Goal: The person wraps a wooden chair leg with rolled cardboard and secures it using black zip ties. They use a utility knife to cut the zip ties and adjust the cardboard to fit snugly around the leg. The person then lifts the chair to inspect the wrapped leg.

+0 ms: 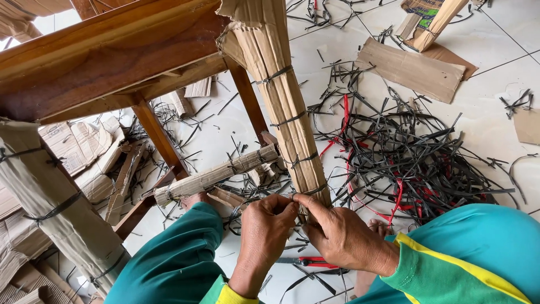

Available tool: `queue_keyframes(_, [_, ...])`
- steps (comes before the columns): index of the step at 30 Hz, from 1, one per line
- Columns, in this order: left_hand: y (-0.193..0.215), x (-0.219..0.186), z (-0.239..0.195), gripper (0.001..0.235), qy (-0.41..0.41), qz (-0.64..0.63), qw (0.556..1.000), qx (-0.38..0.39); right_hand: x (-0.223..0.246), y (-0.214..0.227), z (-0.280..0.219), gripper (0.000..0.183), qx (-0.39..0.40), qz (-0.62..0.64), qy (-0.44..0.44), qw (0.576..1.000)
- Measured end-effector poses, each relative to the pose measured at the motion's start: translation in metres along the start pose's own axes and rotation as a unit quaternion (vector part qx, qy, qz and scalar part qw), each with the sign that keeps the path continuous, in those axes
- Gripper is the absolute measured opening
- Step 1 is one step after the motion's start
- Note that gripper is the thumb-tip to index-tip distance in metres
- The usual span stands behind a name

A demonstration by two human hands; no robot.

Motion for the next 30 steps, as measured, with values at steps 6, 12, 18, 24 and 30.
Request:
queue_keyframes(6, [0.005,0.007,0.003,0.015,-0.048,0.021,0.996,-0.066,-0.001,-0.002,0.002,0.072,-0.022,-0.056,0.05,0.997])
queue_keyframes(12, [0.008,0.004,0.001,0.018,-0.021,0.0,0.994,-0.109,0.003,0.0,0.001,0.073,0.002,-0.084,0.015,0.996])
queue_keyframes(18, [0.003,0.012,0.005,0.013,-0.036,0.01,0.988,-0.147,0.003,0.001,-0.002,0.071,0.026,-0.055,-0.028,0.998])
queue_keyframes(24, [0.005,-0.001,-0.001,0.029,-0.115,0.08,0.979,-0.147,-0.001,0.001,-0.003,0.069,-0.002,0.003,-0.016,1.0])
queue_keyframes(30, [0.006,-0.005,0.0,0.039,-0.125,-0.016,0.99,-0.07,-0.006,0.016,-0.004,0.039,-0.186,0.012,0.115,0.976])
Point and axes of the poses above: each hand's wrist, its own z-axis towards the middle knuckle, its own y-axis out of the back of the hand, x = y × z, the point moved 5 cm from there along z, towards the middle knuckle, and after that the axes turned 10 degrees about x, right-handed, at the moved point
